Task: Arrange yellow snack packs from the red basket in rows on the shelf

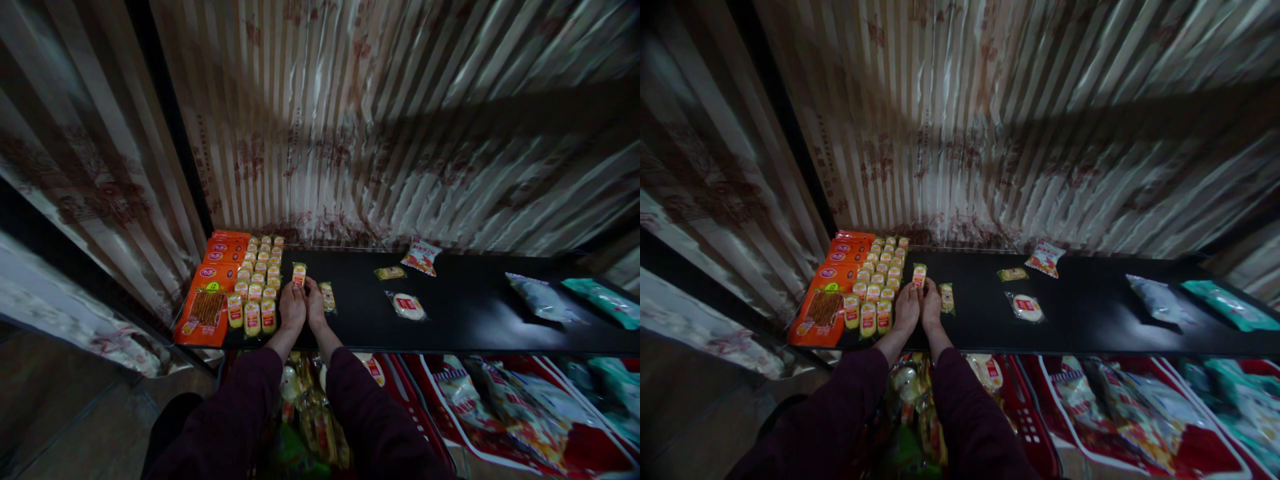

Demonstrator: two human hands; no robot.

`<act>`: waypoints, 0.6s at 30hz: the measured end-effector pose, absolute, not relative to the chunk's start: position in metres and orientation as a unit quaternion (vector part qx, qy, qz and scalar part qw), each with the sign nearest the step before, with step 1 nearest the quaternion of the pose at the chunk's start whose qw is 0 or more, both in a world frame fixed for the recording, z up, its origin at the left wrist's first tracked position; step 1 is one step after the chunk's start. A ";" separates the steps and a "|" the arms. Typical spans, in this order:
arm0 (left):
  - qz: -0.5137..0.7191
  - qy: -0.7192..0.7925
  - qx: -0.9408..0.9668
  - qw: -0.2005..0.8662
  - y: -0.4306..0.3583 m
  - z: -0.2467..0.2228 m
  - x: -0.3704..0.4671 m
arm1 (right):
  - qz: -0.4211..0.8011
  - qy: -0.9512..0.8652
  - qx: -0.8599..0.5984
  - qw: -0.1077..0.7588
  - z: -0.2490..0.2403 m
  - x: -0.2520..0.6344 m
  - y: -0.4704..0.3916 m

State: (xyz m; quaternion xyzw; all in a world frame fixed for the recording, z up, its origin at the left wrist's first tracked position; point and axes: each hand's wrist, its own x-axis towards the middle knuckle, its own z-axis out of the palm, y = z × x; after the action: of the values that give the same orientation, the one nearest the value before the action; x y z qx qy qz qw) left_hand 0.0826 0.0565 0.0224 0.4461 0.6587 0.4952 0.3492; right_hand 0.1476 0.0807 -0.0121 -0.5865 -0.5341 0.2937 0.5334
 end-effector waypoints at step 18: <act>0.410 0.702 0.476 0.336 0.093 0.045 0.086 | 0.268 -0.558 -0.610 0.496 -0.026 0.151 0.139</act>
State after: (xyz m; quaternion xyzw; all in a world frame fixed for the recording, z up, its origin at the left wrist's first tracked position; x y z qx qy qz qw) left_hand 0.0863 0.0927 0.0454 0.4755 0.7021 0.4101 0.3358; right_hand 0.1514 0.1385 -0.0263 -0.6095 -0.5575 0.2683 0.4956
